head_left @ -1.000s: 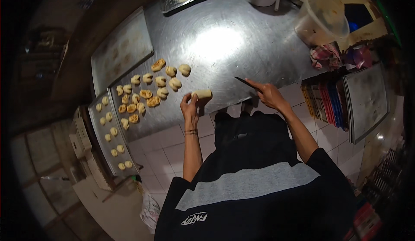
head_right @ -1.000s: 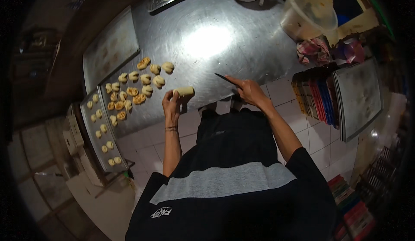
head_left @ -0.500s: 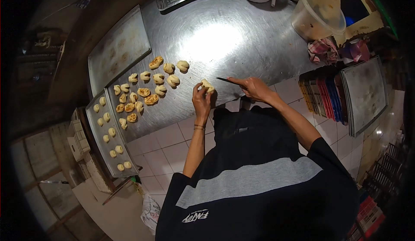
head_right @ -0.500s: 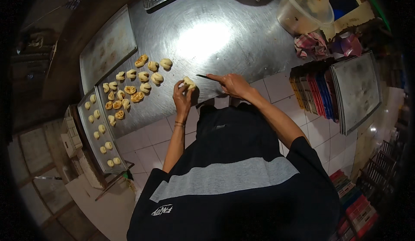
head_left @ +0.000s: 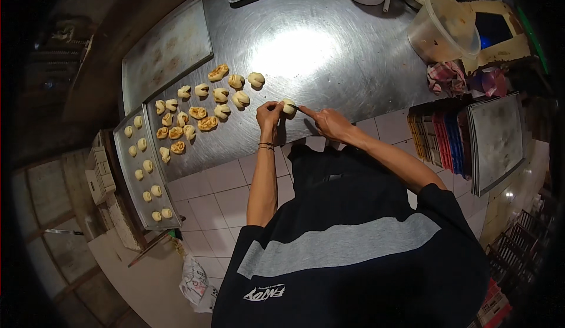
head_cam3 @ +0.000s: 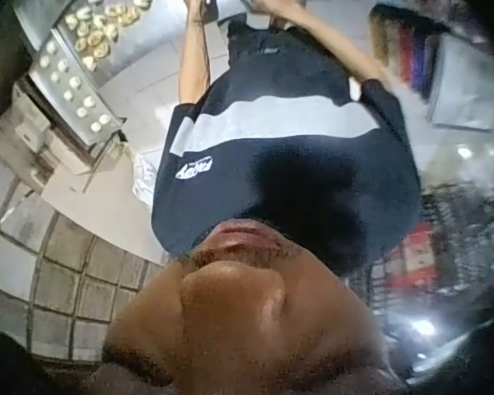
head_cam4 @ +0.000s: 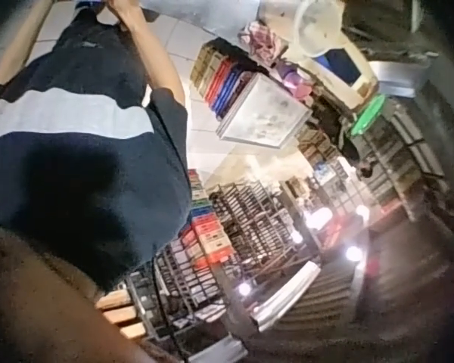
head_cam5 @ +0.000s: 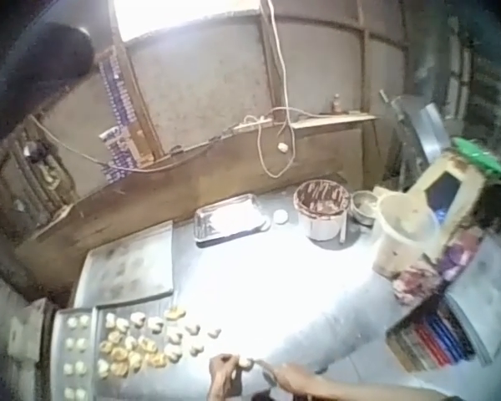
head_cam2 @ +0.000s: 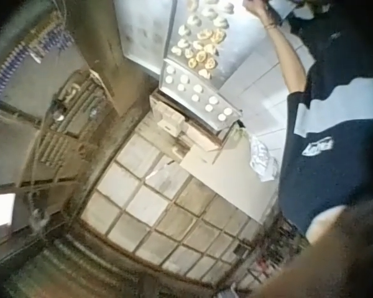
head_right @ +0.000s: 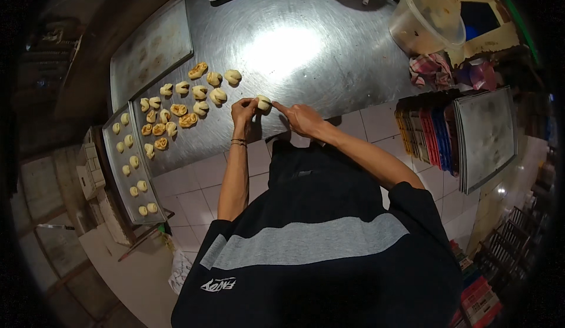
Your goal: The recorder is cutting and shaping individual pieces of dough on a bakery workbench.
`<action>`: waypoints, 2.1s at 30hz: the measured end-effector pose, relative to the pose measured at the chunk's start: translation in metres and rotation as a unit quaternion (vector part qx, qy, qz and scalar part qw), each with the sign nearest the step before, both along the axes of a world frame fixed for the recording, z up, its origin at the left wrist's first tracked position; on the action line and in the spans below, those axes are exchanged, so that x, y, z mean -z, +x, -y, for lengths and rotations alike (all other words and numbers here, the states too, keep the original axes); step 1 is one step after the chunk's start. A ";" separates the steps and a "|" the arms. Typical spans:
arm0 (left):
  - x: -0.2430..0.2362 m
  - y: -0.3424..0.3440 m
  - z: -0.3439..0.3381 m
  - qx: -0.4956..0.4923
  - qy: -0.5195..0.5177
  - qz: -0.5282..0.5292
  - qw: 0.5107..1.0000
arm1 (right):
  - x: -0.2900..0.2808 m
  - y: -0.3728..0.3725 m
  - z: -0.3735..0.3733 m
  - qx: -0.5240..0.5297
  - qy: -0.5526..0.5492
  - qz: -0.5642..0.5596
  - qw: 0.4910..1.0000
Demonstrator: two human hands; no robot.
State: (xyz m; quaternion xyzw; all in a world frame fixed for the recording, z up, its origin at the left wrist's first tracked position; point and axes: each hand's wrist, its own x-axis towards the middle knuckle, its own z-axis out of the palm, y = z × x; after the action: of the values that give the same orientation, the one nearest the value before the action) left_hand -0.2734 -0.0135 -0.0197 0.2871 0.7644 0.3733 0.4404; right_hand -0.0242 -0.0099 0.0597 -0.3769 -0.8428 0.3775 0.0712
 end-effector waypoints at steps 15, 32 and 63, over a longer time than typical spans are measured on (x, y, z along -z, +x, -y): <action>-0.016 0.011 -0.003 0.038 -0.001 -0.133 0.990 | 0.009 -0.007 -0.002 -0.008 0.012 0.040 0.999; -0.021 0.037 -0.024 0.082 0.075 -0.176 0.978 | 0.049 0.013 -0.024 -0.005 0.064 0.025 0.998; -0.095 0.067 0.077 -0.073 0.078 0.261 0.959 | -0.001 0.025 0.021 0.092 -0.182 -0.188 0.961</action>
State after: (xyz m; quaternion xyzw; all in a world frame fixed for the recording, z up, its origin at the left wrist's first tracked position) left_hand -0.2065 -0.0908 0.0756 0.1564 0.6102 0.5251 0.5723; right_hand 0.0004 -0.0314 0.0611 -0.3813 -0.6932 0.5803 0.1929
